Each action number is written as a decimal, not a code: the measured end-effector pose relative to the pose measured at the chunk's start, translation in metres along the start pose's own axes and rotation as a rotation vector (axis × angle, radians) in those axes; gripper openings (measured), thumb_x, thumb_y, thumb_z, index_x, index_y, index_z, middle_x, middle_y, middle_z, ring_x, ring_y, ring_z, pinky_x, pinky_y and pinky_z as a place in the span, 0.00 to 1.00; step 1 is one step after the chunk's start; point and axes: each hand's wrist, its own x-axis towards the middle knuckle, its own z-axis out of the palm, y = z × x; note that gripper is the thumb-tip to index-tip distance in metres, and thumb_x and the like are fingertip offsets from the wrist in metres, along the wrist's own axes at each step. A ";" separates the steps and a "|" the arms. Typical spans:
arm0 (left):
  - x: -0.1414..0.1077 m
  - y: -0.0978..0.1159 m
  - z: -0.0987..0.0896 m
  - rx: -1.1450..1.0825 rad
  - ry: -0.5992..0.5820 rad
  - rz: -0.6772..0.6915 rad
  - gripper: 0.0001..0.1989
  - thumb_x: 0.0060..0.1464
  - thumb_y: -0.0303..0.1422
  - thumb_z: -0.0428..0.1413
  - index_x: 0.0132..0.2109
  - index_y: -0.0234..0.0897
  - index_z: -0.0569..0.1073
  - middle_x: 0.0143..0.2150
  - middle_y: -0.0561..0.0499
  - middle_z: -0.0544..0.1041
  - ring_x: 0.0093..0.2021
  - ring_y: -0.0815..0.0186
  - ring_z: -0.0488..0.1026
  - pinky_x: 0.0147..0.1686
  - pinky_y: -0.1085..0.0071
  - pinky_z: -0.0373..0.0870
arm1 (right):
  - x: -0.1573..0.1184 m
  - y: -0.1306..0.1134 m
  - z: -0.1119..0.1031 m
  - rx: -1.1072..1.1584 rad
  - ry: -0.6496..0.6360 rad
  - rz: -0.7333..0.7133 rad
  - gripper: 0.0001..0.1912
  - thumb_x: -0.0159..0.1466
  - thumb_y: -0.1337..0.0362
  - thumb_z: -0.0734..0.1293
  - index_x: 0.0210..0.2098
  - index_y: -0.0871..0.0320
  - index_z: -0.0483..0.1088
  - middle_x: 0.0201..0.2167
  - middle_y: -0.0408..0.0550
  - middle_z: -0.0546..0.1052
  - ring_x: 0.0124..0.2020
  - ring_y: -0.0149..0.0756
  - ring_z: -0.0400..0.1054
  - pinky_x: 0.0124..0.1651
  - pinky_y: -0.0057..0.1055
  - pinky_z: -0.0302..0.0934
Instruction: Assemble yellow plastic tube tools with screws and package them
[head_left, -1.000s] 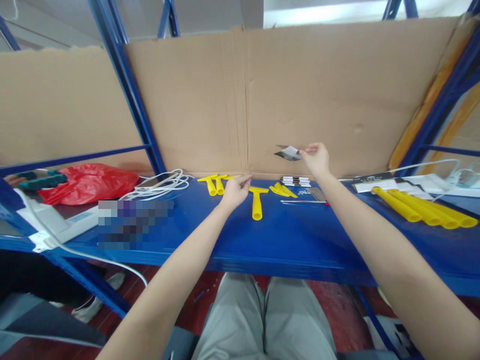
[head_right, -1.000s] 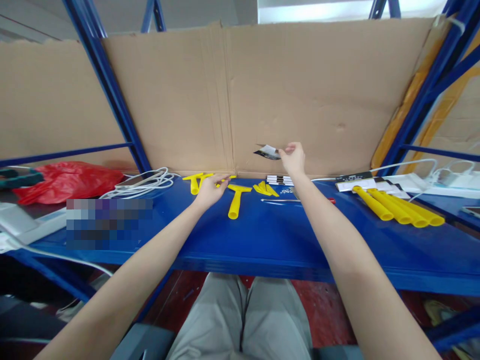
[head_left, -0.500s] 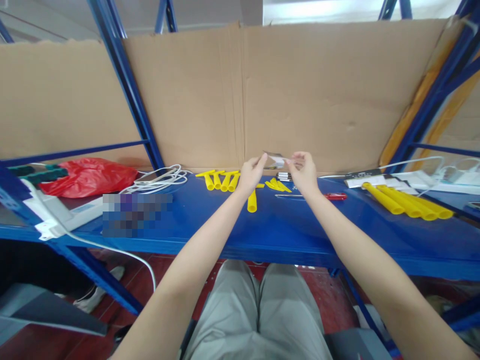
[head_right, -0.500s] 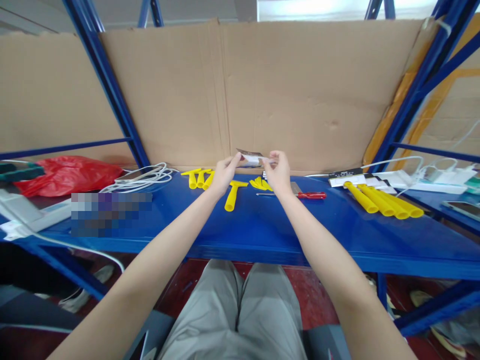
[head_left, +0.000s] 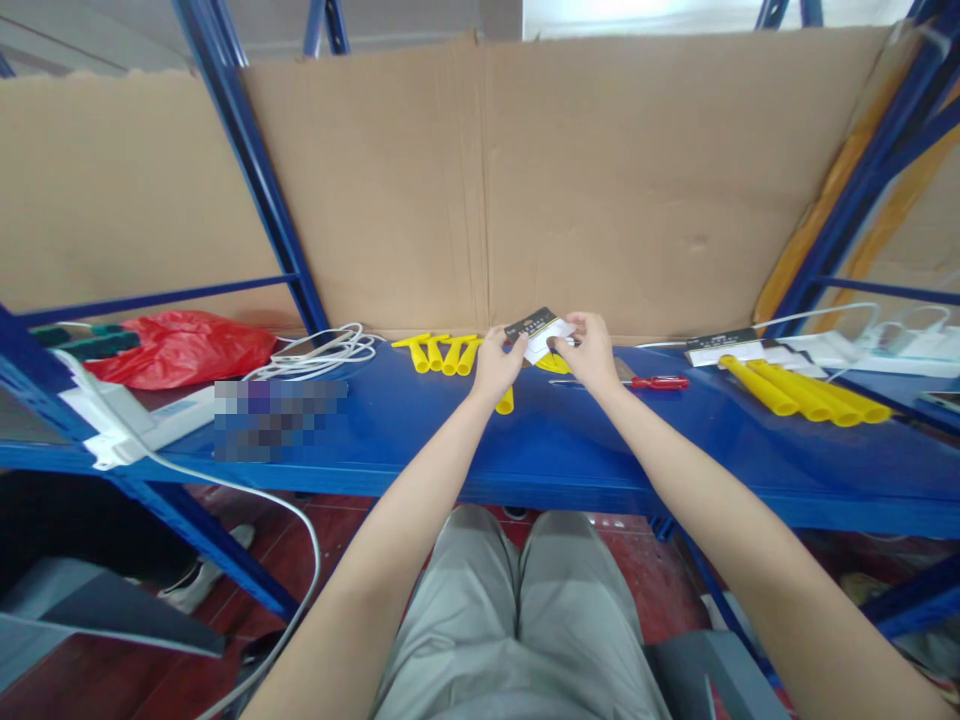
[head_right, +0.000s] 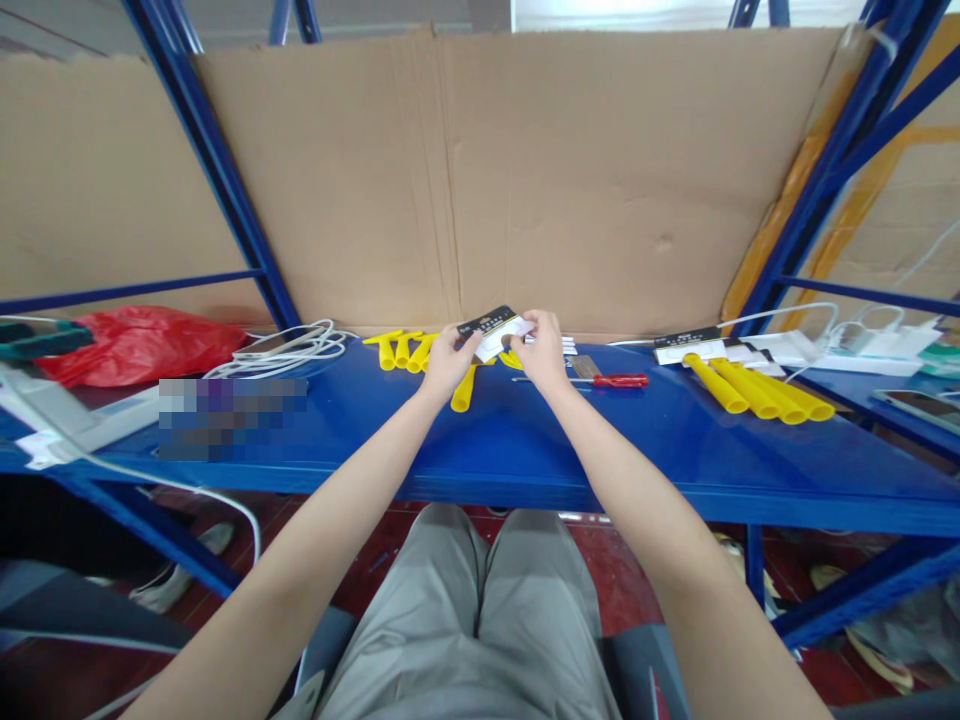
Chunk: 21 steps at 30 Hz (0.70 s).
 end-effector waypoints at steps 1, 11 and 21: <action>0.001 -0.003 0.001 -0.023 -0.017 -0.041 0.08 0.55 0.33 0.55 0.38 0.32 0.76 0.39 0.45 0.78 0.39 0.62 0.75 0.42 0.67 0.72 | 0.000 -0.001 0.001 0.029 0.006 0.037 0.20 0.51 0.68 0.67 0.44 0.58 0.66 0.49 0.55 0.69 0.47 0.40 0.67 0.49 0.38 0.64; 0.010 -0.011 -0.005 -0.164 0.070 -0.189 0.08 0.54 0.28 0.53 0.38 0.32 0.76 0.38 0.46 0.80 0.40 0.62 0.77 0.41 0.66 0.73 | -0.002 -0.006 -0.002 0.391 -0.244 0.456 0.09 0.50 0.64 0.70 0.31 0.60 0.74 0.32 0.47 0.78 0.34 0.34 0.71 0.41 0.33 0.65; 0.014 -0.033 -0.010 0.144 0.148 -0.176 0.17 0.56 0.29 0.52 0.53 0.32 0.70 0.51 0.39 0.75 0.53 0.57 0.72 0.53 0.62 0.67 | 0.008 0.008 -0.010 0.494 -0.110 0.512 0.14 0.51 0.55 0.72 0.30 0.57 0.71 0.29 0.46 0.75 0.32 0.33 0.69 0.31 0.29 0.65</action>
